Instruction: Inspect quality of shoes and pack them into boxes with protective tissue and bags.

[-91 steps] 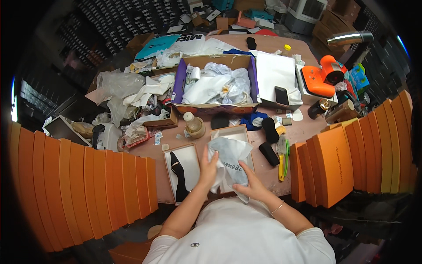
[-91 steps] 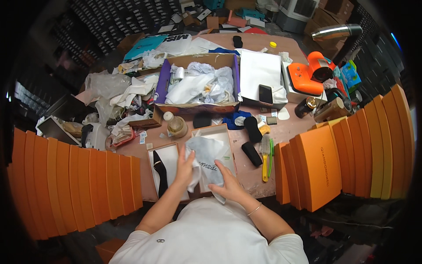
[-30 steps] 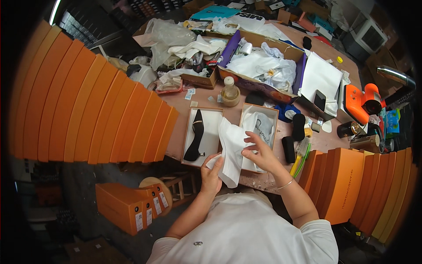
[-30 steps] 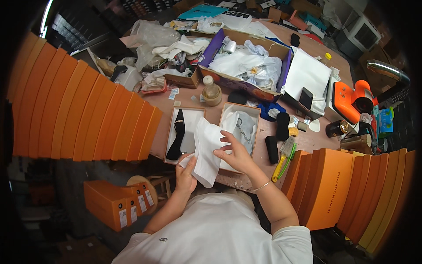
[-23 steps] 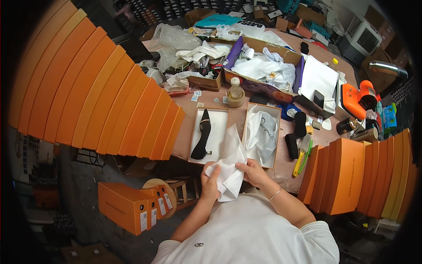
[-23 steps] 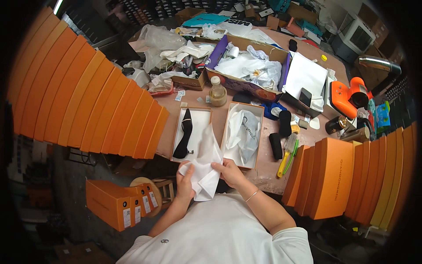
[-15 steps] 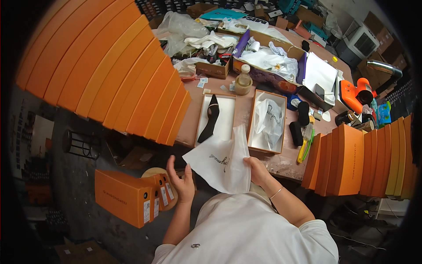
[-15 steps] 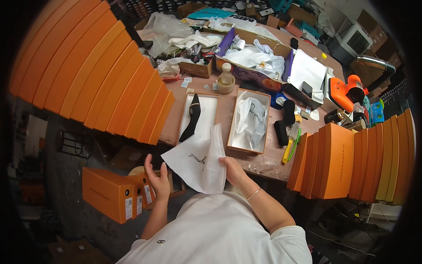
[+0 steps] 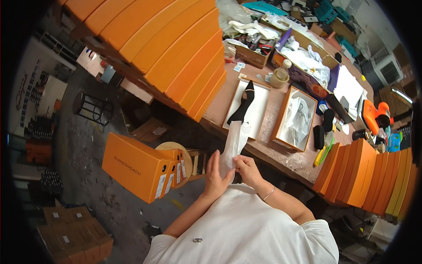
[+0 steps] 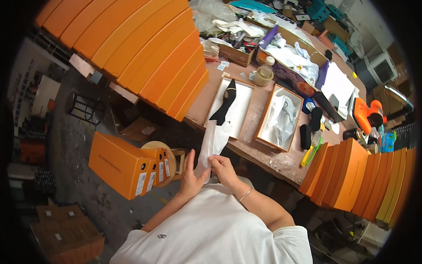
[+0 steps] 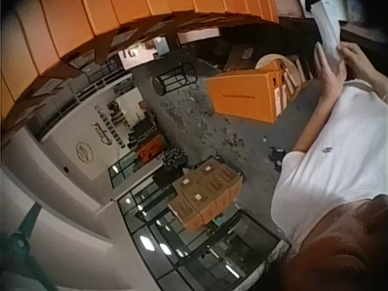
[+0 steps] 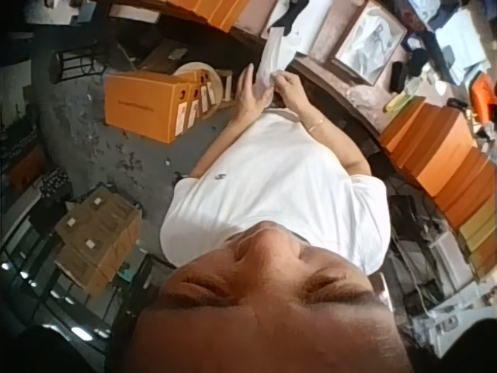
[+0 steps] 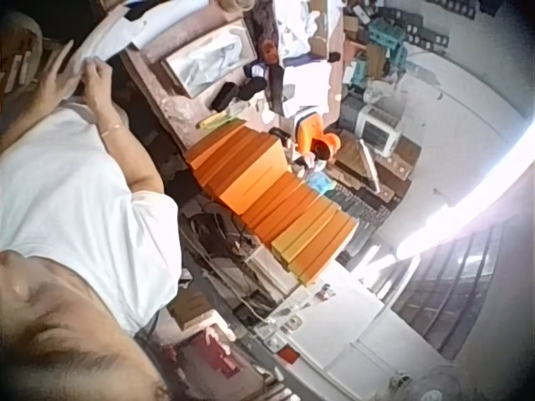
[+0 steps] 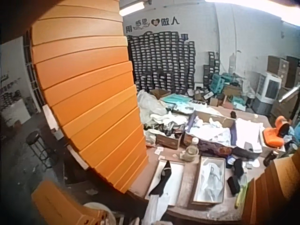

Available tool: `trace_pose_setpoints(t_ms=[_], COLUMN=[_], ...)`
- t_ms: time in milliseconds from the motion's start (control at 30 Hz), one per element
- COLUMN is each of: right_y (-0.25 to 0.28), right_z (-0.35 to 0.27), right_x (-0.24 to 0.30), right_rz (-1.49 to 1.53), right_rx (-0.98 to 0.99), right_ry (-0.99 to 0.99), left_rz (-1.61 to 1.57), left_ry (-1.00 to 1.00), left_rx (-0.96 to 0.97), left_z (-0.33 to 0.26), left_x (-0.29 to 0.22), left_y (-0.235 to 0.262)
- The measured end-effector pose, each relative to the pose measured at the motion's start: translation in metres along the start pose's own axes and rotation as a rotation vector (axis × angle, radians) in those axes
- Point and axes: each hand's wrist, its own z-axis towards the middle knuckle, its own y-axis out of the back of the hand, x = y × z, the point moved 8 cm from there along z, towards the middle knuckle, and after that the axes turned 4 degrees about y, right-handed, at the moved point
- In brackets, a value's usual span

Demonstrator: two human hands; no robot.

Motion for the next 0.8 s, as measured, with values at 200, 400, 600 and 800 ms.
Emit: trace_pose_setpoints(t_ms=[200, 400, 600, 800], right_y=[-0.014, -0.005, 0.033, 0.06], right_z=[0.004, 0.01, 0.089, 0.183], right_x=[-0.023, 0.007, 0.083, 0.08], right_rz=[-0.271, -0.792, -1.352, -1.715], right_rx=[0.186, 0.328, 0.15, 0.151], right_ry=[-0.097, 0.048, 0.308, 0.083], left_rz=[-0.296, 0.082, -0.32, 0.165], left_ry=[0.435, 0.631, 0.738, 0.335], left_rx=[0.163, 0.244, -0.239, 0.007], left_z=[-0.022, -0.061, -0.083, -0.052], left_x=[0.054, 0.139, 0.146, 0.073], left_y=[-0.018, 0.001, 0.037, 0.027])
